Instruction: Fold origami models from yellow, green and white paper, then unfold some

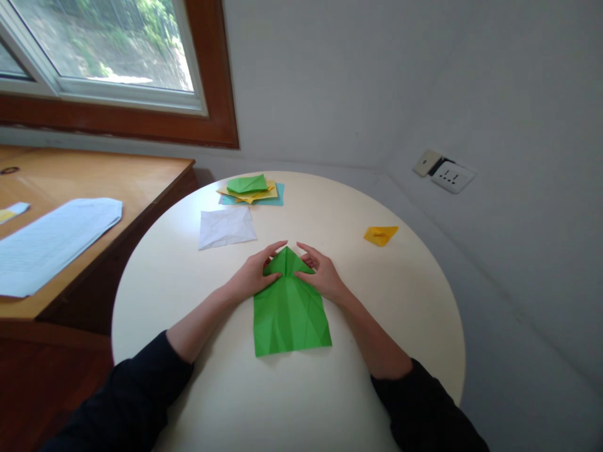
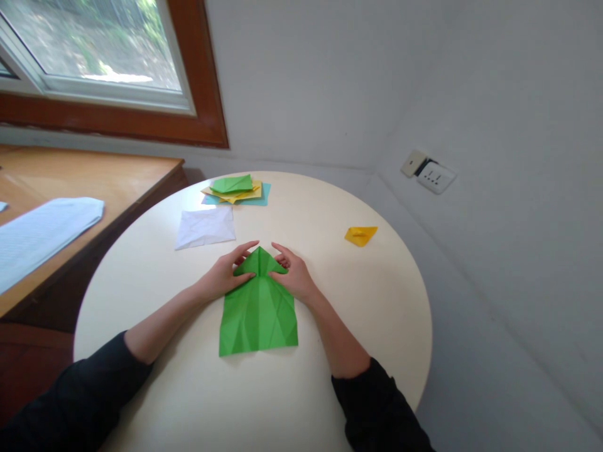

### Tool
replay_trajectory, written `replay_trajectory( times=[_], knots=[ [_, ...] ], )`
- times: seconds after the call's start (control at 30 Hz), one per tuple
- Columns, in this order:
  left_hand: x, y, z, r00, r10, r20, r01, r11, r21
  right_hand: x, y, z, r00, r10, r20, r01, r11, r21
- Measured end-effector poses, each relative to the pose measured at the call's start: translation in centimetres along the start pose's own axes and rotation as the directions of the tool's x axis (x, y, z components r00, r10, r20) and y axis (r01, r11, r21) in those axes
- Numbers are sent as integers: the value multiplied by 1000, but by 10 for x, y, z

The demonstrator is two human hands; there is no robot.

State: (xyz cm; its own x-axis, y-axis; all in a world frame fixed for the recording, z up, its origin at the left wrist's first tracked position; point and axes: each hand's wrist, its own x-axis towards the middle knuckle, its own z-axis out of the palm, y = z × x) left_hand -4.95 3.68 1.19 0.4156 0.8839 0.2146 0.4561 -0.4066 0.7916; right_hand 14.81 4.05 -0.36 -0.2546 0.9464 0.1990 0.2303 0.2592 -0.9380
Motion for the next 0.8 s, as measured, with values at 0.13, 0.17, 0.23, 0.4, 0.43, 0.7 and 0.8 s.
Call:
replay_trajectory(
  times=[0.13,0.17,0.23,0.4,0.43,0.7,0.8],
  knots=[
    [0,0,0,1000,26,9,-26,999,47,-1,-1,1,1000,2,6,-1,998,-56],
    [0,-1,0,999,38,11,-38,997,65,-1,-1,1,1000,1,8,0,998,-68],
    [0,-1,1,998,62,13,-63,993,100,-1,-1,1,1000,-2,12,3,996,-85],
    [0,-2,1,996,86,15,-87,985,147,-1,-2,2,1000,-20,18,21,996,-82],
    [0,-2,1,996,84,12,-85,984,154,-1,-3,3,999,-28,20,29,997,-74],
    [-1,-4,1,996,90,2,-89,981,172,-2,-4,3,999,-50,19,52,992,-113],
    [-1,-7,2,995,103,6,-102,979,178,-2,-4,3,999,-43,13,44,990,-133]
  ],
)
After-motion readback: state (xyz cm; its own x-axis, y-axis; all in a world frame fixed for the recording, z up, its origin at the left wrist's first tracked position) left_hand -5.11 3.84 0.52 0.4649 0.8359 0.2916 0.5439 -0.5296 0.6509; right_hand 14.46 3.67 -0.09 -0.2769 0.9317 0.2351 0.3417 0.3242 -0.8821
